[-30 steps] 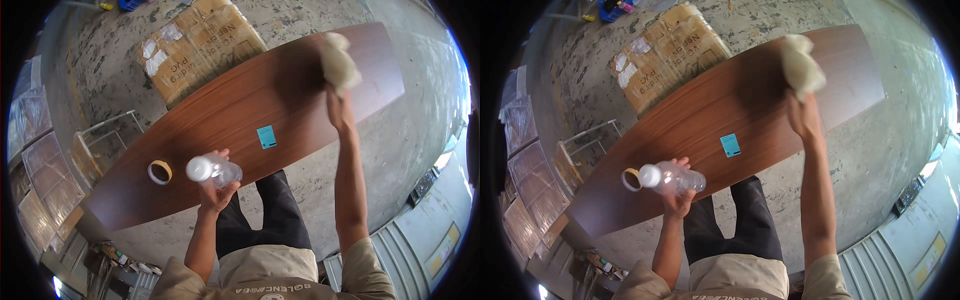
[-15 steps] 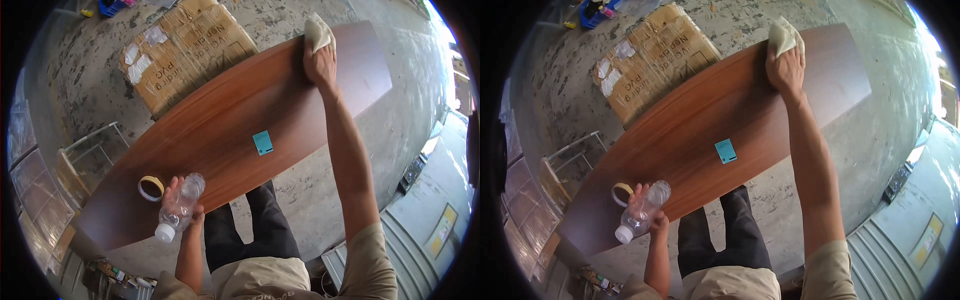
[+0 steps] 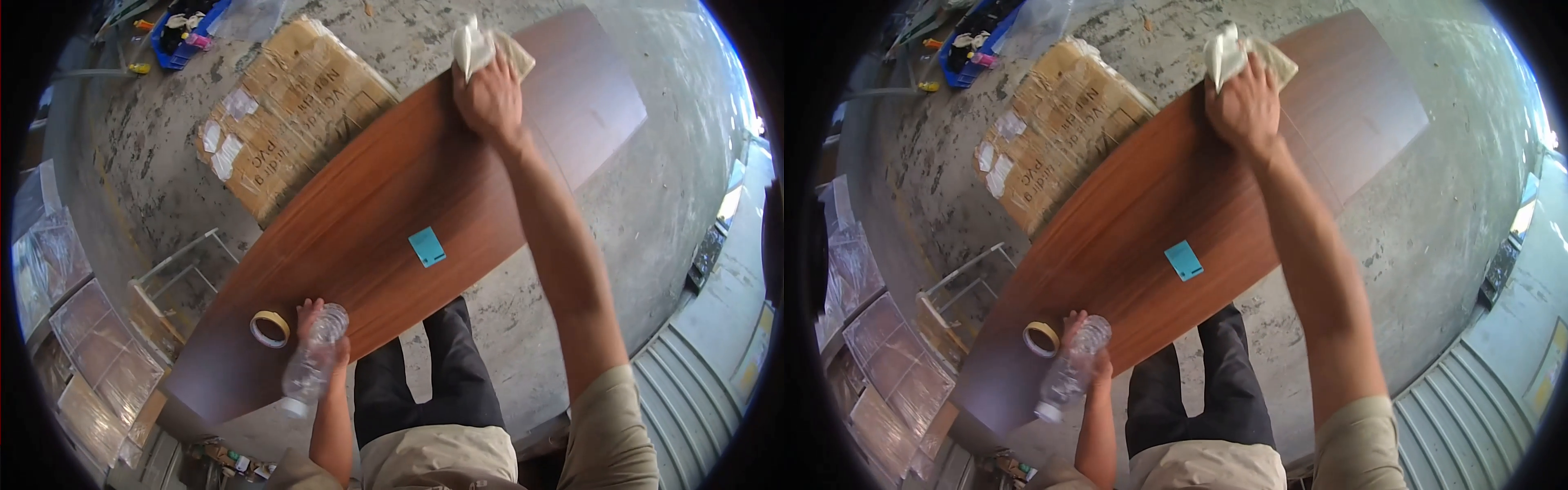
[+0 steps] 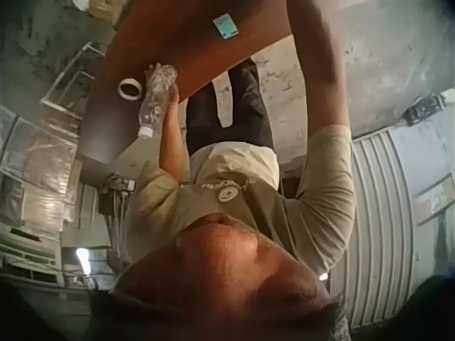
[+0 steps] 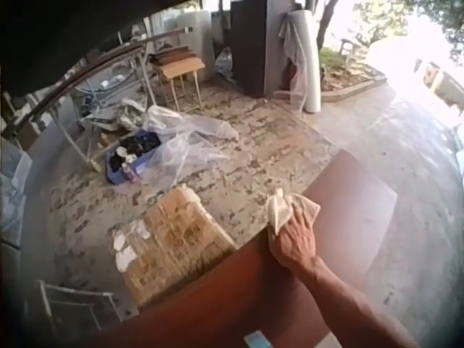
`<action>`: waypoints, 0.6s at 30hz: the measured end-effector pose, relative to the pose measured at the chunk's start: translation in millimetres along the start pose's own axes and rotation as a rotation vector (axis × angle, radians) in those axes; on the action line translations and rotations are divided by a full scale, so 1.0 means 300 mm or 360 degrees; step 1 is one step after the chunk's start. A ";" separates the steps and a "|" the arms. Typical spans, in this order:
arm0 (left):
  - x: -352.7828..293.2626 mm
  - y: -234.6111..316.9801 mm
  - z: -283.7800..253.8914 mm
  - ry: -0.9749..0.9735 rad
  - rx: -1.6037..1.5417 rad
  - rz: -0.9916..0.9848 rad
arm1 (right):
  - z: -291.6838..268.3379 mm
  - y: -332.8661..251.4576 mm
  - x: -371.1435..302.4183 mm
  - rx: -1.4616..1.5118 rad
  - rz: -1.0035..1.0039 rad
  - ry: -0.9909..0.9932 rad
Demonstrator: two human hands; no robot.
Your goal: Cleaning and preparing wooden furniture panels using a cloth and liquid.
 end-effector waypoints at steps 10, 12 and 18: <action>-0.010 -0.033 -0.020 0.0065 0.0169 0.0096 | -0.063 -0.370 -0.154 0.0744 -0.0351 -0.0472; 0.012 0.000 0.039 0.0040 0.0119 0.0150 | -0.032 0.008 -0.028 0.0231 -0.0101 -0.0084; 0.015 0.031 -0.024 0.0071 0.0143 0.0271 | -0.138 -0.131 -0.570 0.0474 -0.0035 -0.0739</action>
Point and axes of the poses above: each hand's wrist, its own x-axis towards the middle knuckle, its own z-axis out of the palm, y = z × x, the point moved 10 cm from there along x, towards the middle knuckle, and after that the axes turned 11 degrees about -x, right-handed, at the moved point
